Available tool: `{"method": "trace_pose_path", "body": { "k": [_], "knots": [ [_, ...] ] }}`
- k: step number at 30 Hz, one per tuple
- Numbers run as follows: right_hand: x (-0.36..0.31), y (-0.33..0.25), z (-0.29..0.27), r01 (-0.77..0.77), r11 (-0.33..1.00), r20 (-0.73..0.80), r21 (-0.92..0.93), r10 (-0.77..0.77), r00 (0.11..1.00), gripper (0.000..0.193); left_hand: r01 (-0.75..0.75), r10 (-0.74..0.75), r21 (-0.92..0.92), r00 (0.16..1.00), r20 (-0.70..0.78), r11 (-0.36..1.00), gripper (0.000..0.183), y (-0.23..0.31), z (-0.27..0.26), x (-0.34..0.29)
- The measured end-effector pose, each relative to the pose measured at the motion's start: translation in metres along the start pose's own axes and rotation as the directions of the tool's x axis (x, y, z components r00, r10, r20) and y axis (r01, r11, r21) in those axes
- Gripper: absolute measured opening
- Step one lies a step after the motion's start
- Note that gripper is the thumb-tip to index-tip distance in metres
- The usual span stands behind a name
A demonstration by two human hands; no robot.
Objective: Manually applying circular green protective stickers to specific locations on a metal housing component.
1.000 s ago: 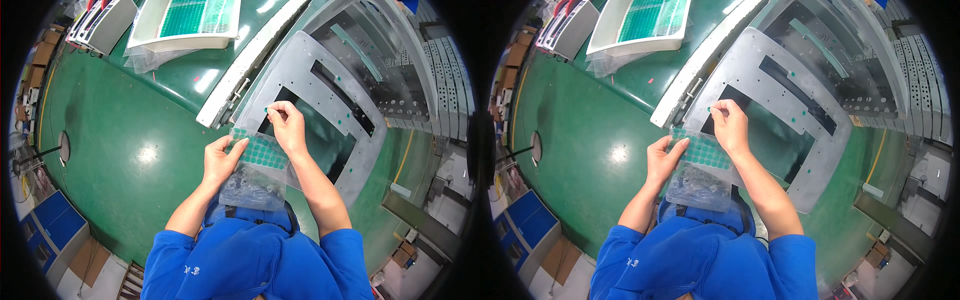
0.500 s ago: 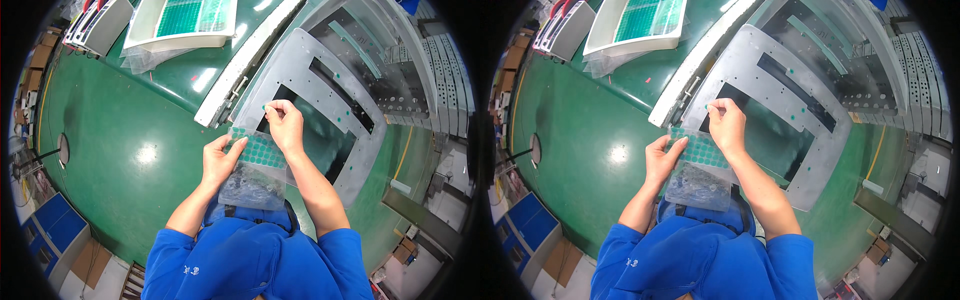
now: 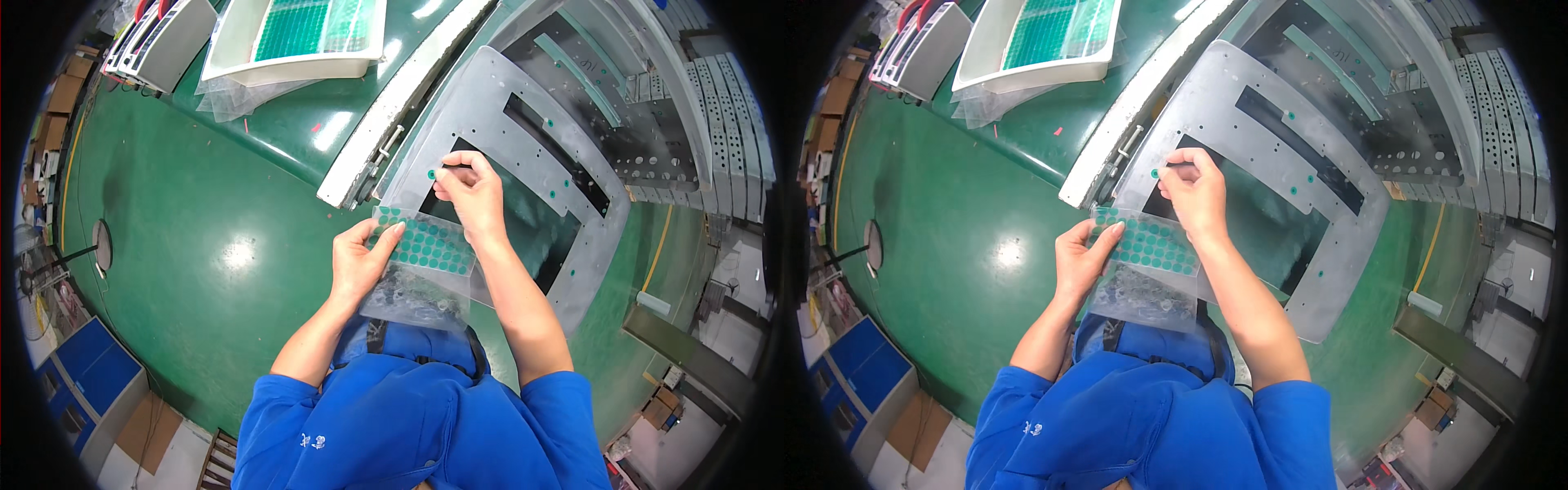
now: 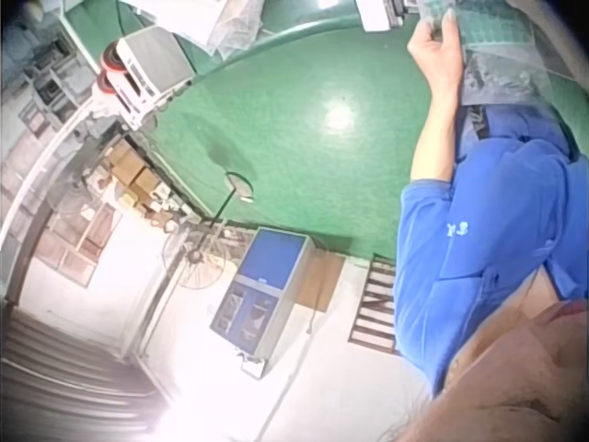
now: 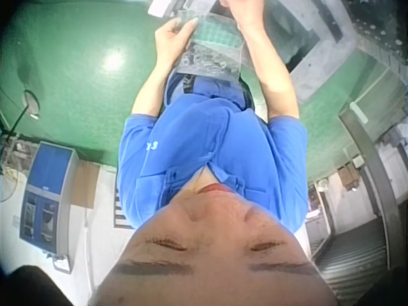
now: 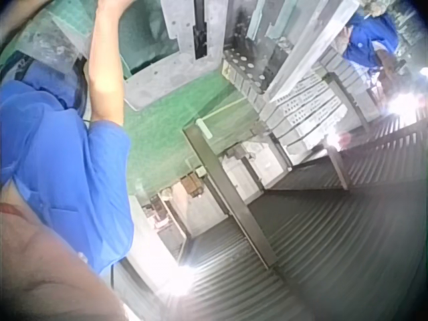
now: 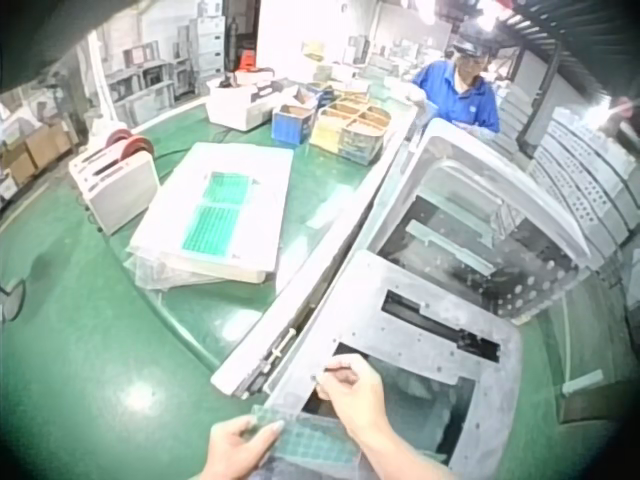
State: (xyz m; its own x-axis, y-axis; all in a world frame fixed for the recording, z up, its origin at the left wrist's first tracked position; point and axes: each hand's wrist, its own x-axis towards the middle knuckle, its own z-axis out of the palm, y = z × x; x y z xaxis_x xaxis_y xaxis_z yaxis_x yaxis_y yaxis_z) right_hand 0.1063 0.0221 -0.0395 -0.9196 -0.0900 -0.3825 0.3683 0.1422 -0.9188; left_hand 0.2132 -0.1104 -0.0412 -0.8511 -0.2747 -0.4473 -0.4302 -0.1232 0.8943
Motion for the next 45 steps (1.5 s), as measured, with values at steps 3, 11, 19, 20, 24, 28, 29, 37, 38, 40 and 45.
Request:
{"method": "trace_pose_path", "body": {
  "k": [3, 11, 19, 20, 24, 28, 29, 37, 38, 40, 45],
  "knots": [
    [0.001, 0.005, -0.001, 0.01, 0.999, 0.016, 0.044, -0.011, 1.0, 0.023, -0.011, 0.011, -0.027, 1.0, 0.002, 1.0, 0.016, 0.0, 0.0, 0.0],
    [0.002, 0.006, -0.029, -0.169, 0.956, 0.219, 0.239, 0.117, 0.969, 0.018, -0.053, 0.052, -0.081, 0.999, -0.016, 0.995, 0.012, 0.0, -0.019, -0.008],
    [-0.097, 0.036, -0.126, 0.002, 0.752, 0.249, -0.659, 0.215, 0.945, 0.045, -0.28, 0.233, 0.081, 0.903, 0.362, 0.957, 0.006, -0.041, -0.092, 0.003],
    [-0.102, 0.033, -0.123, -0.027, 0.728, 0.217, -0.685, 0.239, 0.946, 0.046, -0.363, 0.314, 0.051, 0.861, 0.401, 0.93, 0.007, -0.04, -0.087, 0.004],
    [-0.097, -0.006, -0.138, 0.007, 0.767, 0.137, -0.641, 0.105, 0.985, 0.052, -0.578, 0.525, -0.068, 0.679, 0.513, 0.813, 0.011, -0.028, -0.067, 0.02],
    [-0.064, -0.115, -0.177, 0.006, 0.766, 0.233, -0.643, 0.188, 0.954, 0.052, -0.68, 0.7, -0.228, 0.575, 0.423, 0.697, 0.006, 0.031, -0.018, 0.026],
    [-0.05, -0.134, -0.188, -0.008, 0.735, 0.233, -0.678, 0.225, 0.946, 0.051, -0.687, 0.74, -0.296, 0.546, 0.392, 0.664, 0.006, 0.055, -0.001, 0.034],
    [-0.077, -0.108, -0.397, 0.351, 0.874, -0.669, -0.336, -0.484, 0.564, 0.052, -0.672, 0.755, -0.356, 0.623, 0.203, 0.65, 0.02, 0.199, 0.112, 0.11],
    [-0.066, -0.077, -0.398, 0.396, 0.9, -0.719, -0.182, -0.396, 0.571, 0.055, -0.633, 0.712, -0.339, 0.669, 0.213, 0.696, 0.021, 0.21, 0.122, 0.125],
    [-0.034, 0.007, -0.398, 0.367, 0.92, -0.837, 0.136, -0.092, 0.54, 0.063, -0.585, 0.655, -0.306, 0.718, 0.236, 0.751, 0.025, 0.229, 0.136, 0.154],
    [0.044, 0.052, -0.326, 0.604, 0.464, -0.745, 0.648, 0.219, 0.631, 0.049, -0.616, 0.653, -0.223, 0.733, 0.189, 0.756, 0.036, 0.237, 0.154, 0.163]
  ]
}}
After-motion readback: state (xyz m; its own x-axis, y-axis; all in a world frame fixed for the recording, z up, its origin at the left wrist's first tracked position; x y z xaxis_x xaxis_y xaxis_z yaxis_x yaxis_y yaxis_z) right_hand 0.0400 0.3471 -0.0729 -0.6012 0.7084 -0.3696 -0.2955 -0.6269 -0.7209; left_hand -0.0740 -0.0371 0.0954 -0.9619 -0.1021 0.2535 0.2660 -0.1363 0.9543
